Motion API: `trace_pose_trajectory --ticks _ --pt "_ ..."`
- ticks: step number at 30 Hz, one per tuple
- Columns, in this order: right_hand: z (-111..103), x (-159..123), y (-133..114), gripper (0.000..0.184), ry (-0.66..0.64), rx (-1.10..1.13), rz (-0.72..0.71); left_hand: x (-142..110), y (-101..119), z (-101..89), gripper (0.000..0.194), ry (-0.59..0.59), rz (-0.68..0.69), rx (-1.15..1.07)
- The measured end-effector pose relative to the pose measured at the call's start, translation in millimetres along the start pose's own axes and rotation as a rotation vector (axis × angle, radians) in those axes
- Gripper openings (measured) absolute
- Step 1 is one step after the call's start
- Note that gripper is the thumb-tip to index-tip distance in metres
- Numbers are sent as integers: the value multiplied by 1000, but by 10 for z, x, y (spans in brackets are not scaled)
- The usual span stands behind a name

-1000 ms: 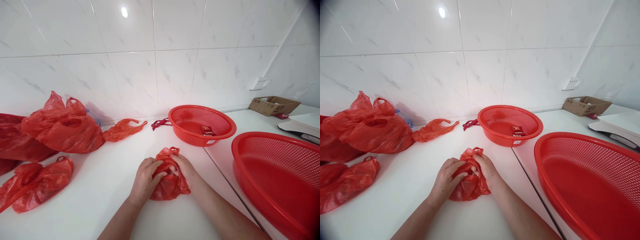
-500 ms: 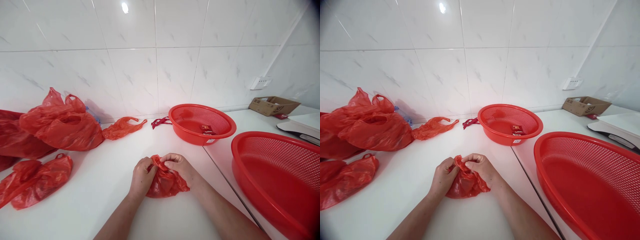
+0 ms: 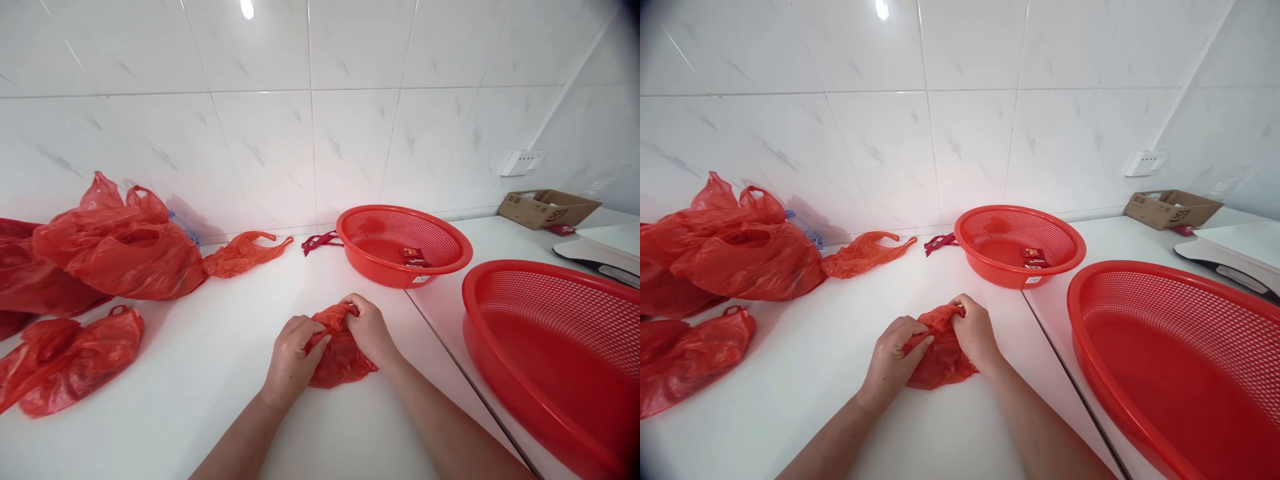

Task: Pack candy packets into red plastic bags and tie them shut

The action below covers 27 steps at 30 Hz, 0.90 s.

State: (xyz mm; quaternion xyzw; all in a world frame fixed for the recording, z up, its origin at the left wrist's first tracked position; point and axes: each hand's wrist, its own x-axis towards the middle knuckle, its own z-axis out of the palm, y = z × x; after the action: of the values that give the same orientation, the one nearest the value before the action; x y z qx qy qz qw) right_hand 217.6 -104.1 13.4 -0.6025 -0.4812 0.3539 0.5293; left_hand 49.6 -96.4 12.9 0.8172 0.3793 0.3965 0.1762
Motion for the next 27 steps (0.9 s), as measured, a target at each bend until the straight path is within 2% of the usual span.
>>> trace_pose_trajectory --ticks 5,9,12,14,16,18,22,24,27 --pt "-27 35 -62 28 -97 227 97 8 -18 18 9 -59 5 16" --pt "-76 37 -112 26 -193 574 241 22 -57 18 11 -73 17 30" --pt "-126 62 -115 26 -186 796 239 27 -63 13 13 -75 47 33" --pt "-165 102 -96 25 -139 842 224 27 -47 6 12 -73 73 30" --pt "-213 160 -57 26 -70 815 208 21 -15 -1 10 -54 104 25" --pt "-275 229 0 25 36 693 192 9 28 -9 13 -12 139 30" --pt "-419 374 162 25 283 223 90 -27 109 -39 22 84 227 44" --pt "-479 437 252 27 346 55 53 -37 126 -74 25 133 262 30" --pt "-526 507 364 28 395 -33 44 -24 90 -161 30 214 279 27"
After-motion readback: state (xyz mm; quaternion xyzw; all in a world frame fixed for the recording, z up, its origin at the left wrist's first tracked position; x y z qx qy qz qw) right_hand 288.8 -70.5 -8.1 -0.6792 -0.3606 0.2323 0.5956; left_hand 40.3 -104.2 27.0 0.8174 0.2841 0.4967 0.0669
